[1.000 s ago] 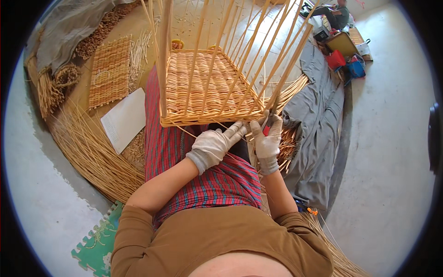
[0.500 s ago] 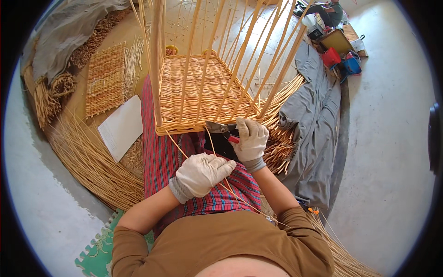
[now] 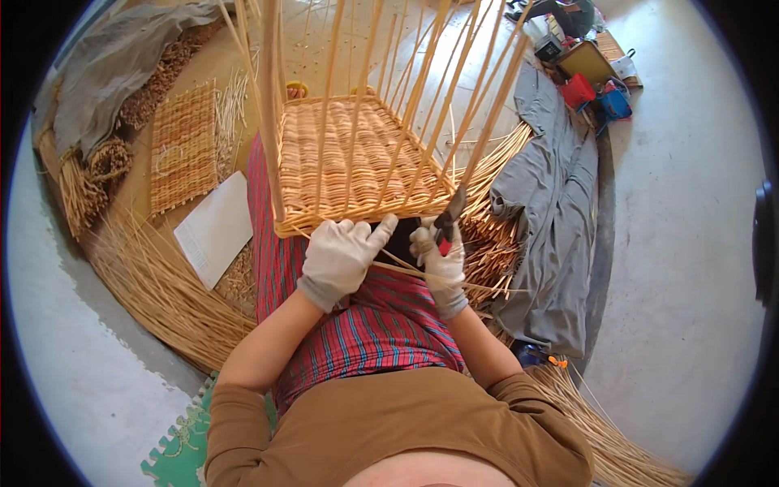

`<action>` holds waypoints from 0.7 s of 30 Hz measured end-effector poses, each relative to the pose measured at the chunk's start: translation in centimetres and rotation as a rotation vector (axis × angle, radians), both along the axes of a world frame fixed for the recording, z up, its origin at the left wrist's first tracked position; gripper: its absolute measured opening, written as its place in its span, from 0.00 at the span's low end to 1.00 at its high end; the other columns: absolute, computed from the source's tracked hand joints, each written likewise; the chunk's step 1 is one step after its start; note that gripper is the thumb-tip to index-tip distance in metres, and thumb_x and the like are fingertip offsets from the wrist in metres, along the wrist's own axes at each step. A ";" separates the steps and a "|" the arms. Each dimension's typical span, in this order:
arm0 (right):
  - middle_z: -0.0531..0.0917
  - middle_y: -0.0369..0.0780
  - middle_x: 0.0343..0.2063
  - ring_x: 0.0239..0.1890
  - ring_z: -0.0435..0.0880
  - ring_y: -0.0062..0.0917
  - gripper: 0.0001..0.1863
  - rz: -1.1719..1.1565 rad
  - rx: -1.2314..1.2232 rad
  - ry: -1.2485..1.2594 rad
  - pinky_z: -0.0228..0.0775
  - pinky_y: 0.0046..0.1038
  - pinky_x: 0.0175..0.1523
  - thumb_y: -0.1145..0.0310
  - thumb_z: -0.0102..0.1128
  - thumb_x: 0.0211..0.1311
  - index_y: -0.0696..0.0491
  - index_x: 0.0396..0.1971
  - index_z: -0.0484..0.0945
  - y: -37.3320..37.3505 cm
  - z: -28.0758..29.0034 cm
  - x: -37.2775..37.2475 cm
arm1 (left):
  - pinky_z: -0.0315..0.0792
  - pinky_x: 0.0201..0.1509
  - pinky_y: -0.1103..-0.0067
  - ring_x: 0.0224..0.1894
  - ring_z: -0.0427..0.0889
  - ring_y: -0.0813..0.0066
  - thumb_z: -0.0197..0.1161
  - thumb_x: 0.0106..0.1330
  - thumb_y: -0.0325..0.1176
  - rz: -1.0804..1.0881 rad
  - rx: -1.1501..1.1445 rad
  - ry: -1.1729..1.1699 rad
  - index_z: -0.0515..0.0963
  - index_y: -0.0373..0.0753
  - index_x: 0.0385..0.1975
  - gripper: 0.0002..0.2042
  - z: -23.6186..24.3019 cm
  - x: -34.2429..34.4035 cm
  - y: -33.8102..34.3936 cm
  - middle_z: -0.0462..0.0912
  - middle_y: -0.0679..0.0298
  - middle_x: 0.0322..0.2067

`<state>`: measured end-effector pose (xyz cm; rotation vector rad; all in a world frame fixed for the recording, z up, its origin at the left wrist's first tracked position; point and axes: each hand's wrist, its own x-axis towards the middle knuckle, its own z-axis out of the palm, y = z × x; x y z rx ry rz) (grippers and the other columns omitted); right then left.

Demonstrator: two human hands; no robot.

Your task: Weaving a wicker basket using hands and pliers to trim willow sticks.

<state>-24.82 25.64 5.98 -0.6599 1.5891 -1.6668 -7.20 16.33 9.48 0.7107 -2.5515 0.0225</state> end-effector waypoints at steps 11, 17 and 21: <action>0.75 0.31 0.23 0.24 0.72 0.15 0.14 -0.322 -0.016 0.365 0.66 0.20 0.28 0.70 0.66 0.61 0.53 0.42 0.71 -1.6 5.2 -6.1 | 0.64 0.31 0.73 0.23 0.74 0.70 0.61 0.55 0.32 -0.004 0.125 0.141 0.76 0.47 0.29 0.03 -1.4 0.1 0.2 0.72 0.69 0.19; 0.76 0.42 0.35 0.38 0.77 0.37 0.37 0.150 0.077 1.452 0.69 0.38 0.43 0.58 0.79 0.36 0.55 0.47 0.71 0.2 3.2 -1.5 | 0.63 0.28 0.72 0.21 0.74 0.71 0.68 0.52 0.34 -0.108 0.311 0.208 0.75 0.47 0.25 0.07 1.7 4.0 2.9 0.75 0.72 0.18; 0.76 0.41 0.40 0.44 0.76 0.38 0.40 0.364 0.067 1.378 0.65 0.43 0.48 0.53 0.76 0.37 0.53 0.53 0.70 -0.8 1.9 2.7 | 0.66 0.25 0.73 0.20 0.77 0.71 0.70 0.49 0.31 -0.173 0.401 0.381 0.75 0.46 0.26 0.09 3.1 4.6 3.8 0.80 0.74 0.21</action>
